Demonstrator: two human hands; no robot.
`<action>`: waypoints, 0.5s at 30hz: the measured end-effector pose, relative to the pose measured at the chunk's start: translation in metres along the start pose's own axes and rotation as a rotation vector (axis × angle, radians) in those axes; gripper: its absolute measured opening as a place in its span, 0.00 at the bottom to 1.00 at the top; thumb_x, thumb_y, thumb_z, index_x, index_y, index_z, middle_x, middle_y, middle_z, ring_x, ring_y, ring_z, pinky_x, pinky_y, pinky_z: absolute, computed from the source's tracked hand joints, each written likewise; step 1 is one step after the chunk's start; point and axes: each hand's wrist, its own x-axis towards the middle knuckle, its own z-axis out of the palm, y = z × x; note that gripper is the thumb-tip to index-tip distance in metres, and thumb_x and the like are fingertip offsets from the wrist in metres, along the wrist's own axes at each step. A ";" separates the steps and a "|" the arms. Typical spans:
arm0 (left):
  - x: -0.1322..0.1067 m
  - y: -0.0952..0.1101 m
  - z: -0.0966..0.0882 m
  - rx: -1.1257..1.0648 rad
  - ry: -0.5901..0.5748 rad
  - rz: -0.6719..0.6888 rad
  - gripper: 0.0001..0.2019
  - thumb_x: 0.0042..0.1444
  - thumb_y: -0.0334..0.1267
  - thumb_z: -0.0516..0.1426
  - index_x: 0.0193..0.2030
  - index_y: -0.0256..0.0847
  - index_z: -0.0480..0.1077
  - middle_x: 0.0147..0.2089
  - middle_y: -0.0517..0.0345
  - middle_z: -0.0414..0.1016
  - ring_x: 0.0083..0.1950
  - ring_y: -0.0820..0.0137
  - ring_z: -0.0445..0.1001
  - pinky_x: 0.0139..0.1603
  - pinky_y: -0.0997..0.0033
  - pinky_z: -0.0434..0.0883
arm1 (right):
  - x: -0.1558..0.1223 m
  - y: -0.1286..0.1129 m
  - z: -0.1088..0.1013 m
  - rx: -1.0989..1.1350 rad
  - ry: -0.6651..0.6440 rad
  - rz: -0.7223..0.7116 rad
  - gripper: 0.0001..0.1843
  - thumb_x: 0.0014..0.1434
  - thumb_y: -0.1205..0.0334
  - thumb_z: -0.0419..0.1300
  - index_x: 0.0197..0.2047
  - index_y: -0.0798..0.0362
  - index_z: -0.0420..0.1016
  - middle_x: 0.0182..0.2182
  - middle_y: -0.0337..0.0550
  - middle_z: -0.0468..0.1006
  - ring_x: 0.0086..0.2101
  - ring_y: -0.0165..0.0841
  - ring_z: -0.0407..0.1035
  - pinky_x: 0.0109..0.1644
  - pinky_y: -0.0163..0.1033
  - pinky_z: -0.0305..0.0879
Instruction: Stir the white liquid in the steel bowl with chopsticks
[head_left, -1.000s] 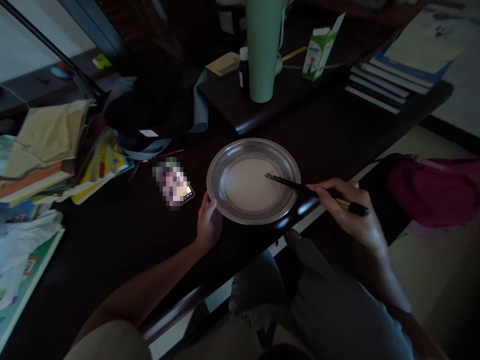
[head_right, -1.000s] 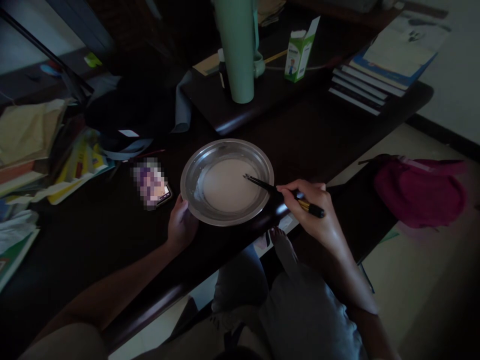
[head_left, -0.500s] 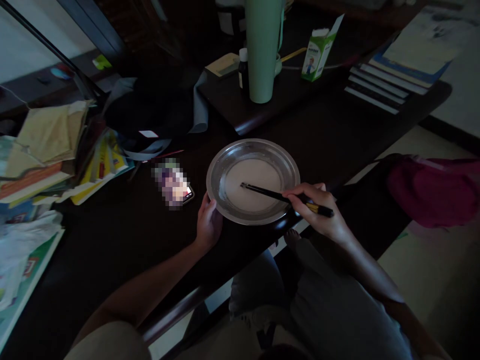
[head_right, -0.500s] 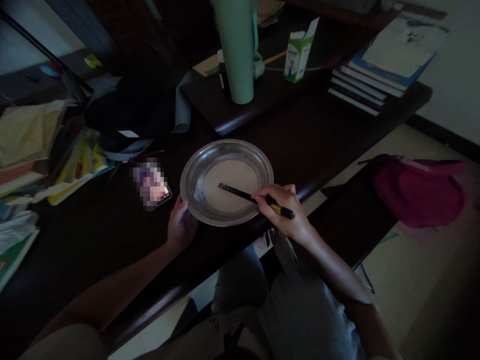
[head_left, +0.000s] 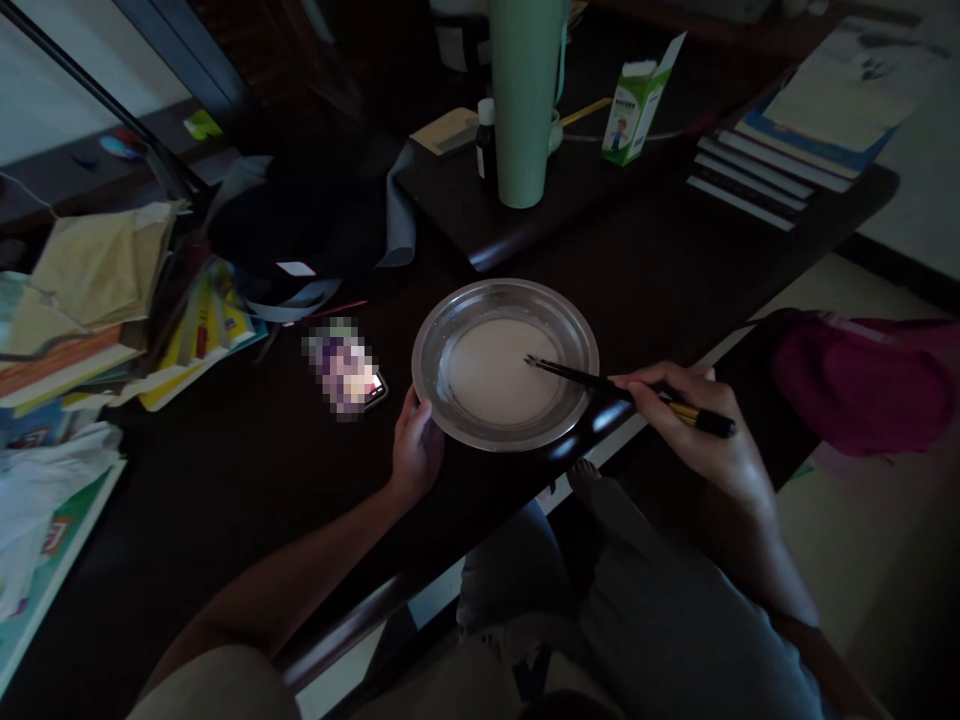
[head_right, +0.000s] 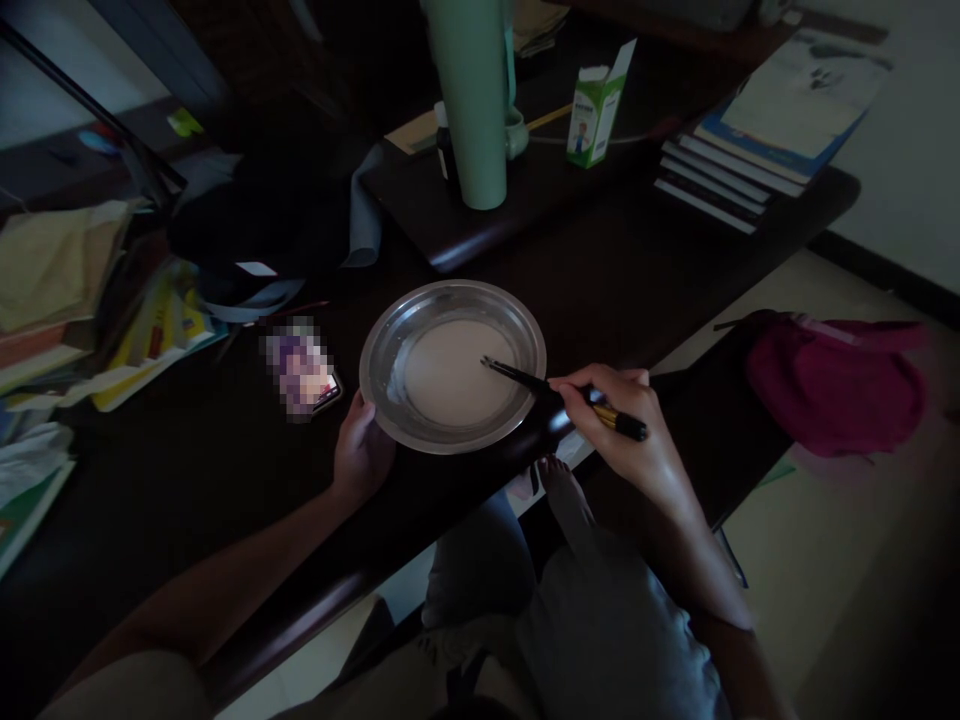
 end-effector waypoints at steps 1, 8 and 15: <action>0.000 0.000 -0.001 0.005 -0.007 0.003 0.23 0.56 0.56 0.72 0.54 0.48 0.81 0.57 0.51 0.85 0.65 0.49 0.81 0.68 0.46 0.77 | -0.002 -0.002 -0.005 0.016 -0.036 0.005 0.13 0.71 0.48 0.62 0.39 0.41 0.86 0.39 0.40 0.92 0.37 0.42 0.83 0.51 0.54 0.70; 0.000 -0.001 -0.004 0.052 -0.052 0.021 0.20 0.62 0.55 0.68 0.55 0.49 0.79 0.58 0.50 0.84 0.68 0.49 0.79 0.69 0.45 0.76 | -0.005 -0.012 -0.003 0.087 -0.178 -0.043 0.13 0.72 0.49 0.62 0.40 0.42 0.87 0.38 0.39 0.92 0.37 0.40 0.83 0.47 0.50 0.69; 0.000 0.000 0.000 0.021 -0.041 0.018 0.22 0.58 0.55 0.70 0.54 0.47 0.80 0.57 0.51 0.85 0.66 0.50 0.81 0.70 0.47 0.75 | 0.009 -0.007 0.034 0.133 -0.127 -0.074 0.11 0.70 0.52 0.63 0.39 0.43 0.86 0.38 0.39 0.92 0.37 0.40 0.83 0.48 0.52 0.63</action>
